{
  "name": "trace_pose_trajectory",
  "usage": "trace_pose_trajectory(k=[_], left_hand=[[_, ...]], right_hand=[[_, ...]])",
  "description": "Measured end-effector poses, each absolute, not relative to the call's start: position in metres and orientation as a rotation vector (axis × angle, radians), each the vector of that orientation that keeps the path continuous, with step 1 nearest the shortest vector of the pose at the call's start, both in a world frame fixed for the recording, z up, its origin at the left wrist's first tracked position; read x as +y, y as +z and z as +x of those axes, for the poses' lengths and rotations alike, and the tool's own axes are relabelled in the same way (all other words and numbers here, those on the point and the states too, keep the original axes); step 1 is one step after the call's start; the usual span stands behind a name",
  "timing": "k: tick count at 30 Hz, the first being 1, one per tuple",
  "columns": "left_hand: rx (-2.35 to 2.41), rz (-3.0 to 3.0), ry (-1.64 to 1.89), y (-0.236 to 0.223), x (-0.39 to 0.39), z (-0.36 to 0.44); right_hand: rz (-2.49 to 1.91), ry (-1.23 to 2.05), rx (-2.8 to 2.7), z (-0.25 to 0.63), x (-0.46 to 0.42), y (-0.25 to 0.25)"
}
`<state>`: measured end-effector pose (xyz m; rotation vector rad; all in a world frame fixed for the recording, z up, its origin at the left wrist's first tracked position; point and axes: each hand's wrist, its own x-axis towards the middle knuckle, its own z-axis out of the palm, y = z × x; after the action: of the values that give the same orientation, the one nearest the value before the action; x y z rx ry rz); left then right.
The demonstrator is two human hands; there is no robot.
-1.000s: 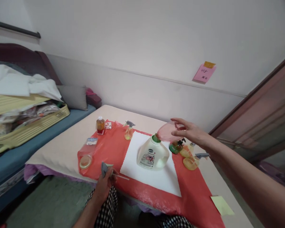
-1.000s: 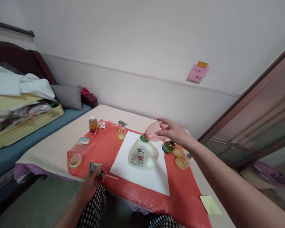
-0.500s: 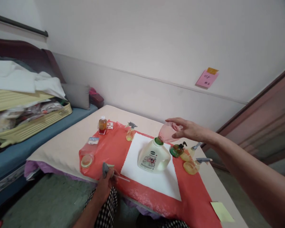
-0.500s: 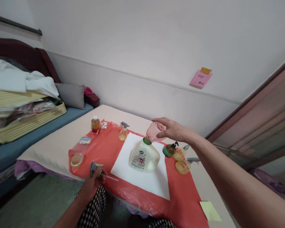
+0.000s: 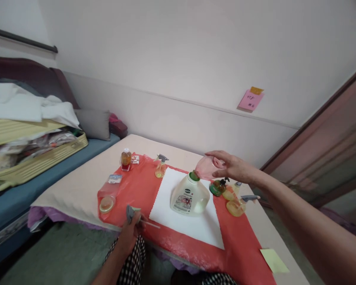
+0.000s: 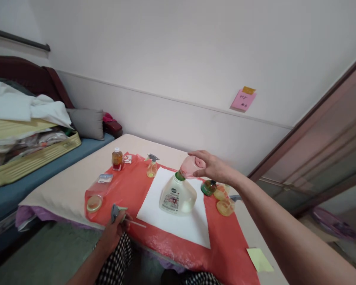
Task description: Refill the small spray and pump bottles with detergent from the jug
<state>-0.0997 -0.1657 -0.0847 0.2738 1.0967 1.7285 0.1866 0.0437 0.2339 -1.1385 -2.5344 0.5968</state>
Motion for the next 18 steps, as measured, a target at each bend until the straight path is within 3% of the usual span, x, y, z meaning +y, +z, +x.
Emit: trace_pose_trajectory(k=[6,12,18], left_hand=[[1.102,0.268,1.730,-0.086,-0.165,-0.098],[1.139,0.194,1.757,-0.080,-0.163,-0.096],[1.042,0.152,1.863,-0.034,-0.157,-0.077]], right_hand=[[-1.222,0.847,-1.896,0.218,0.017,0.175],[-1.054,1.385,-0.891,0.243,-0.031,0.077],[-0.868,1.659,-0.434,0.250,-0.089,0.022]])
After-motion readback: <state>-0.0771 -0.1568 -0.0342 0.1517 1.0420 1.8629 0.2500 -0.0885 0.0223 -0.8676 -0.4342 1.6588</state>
